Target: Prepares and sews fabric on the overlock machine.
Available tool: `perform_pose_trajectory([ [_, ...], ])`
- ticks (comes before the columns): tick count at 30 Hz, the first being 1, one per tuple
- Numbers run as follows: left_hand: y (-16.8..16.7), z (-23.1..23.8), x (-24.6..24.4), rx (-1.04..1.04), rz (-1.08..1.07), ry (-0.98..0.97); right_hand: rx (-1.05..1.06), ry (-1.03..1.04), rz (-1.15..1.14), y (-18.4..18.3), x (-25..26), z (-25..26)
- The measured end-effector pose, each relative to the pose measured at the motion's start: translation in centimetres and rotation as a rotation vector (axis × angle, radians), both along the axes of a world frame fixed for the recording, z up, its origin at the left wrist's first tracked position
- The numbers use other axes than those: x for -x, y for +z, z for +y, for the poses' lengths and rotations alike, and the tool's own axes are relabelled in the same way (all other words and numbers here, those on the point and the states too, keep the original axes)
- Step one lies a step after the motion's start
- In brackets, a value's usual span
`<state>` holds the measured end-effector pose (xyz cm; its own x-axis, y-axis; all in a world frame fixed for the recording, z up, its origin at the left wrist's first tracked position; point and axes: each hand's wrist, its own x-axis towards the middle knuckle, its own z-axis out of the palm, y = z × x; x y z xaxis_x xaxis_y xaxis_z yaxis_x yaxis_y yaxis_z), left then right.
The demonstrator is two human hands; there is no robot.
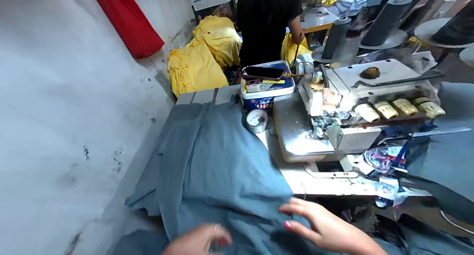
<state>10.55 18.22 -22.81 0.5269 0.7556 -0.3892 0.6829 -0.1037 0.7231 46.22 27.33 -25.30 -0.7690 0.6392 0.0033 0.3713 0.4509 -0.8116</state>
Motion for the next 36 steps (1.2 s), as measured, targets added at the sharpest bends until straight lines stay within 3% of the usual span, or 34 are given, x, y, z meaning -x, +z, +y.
perform_pose_trajectory([
  [2,3.1,9.7,-1.9,-0.185,-0.015,0.006,-0.103,-0.218,0.158,-0.7,3.3,2.2],
  [4,5.6,18.8,-3.3,-0.275,0.184,0.142,-0.194,-0.398,0.206,-2.6,5.4,3.9],
  [7,4.3,30.5,-3.1,-0.379,0.270,0.402,-0.417,-0.576,0.303,-5.8,6.3,5.0],
  [10,2.5,37.7,-2.5,-0.385,0.287,0.515,-0.462,-0.580,0.377,-6.4,6.1,4.9],
  [13,1.6,41.6,-2.8,-0.233,0.410,0.467,-0.447,-0.569,0.395,-5.9,6.0,4.9],
  [16,2.7,41.9,-3.3,-0.170,0.389,0.396,-0.410,-0.559,0.374,-5.4,6.1,4.6],
  [20,4.7,40.2,-1.7,-0.353,0.157,0.381,-0.450,-0.560,0.408,-5.8,6.3,4.5],
  [29,15.3,29.1,0.9,-0.752,-0.102,0.407,-0.636,-0.765,0.511,-7.4,7.5,5.0],
  [33,18.5,25.0,1.0,-0.862,-0.186,0.346,-0.597,-0.837,0.410,-5.7,8.5,4.7],
  [36,20.3,22.8,0.7,-0.929,-0.226,0.293,-0.566,-0.736,0.567,-3.7,9.4,5.3],
])
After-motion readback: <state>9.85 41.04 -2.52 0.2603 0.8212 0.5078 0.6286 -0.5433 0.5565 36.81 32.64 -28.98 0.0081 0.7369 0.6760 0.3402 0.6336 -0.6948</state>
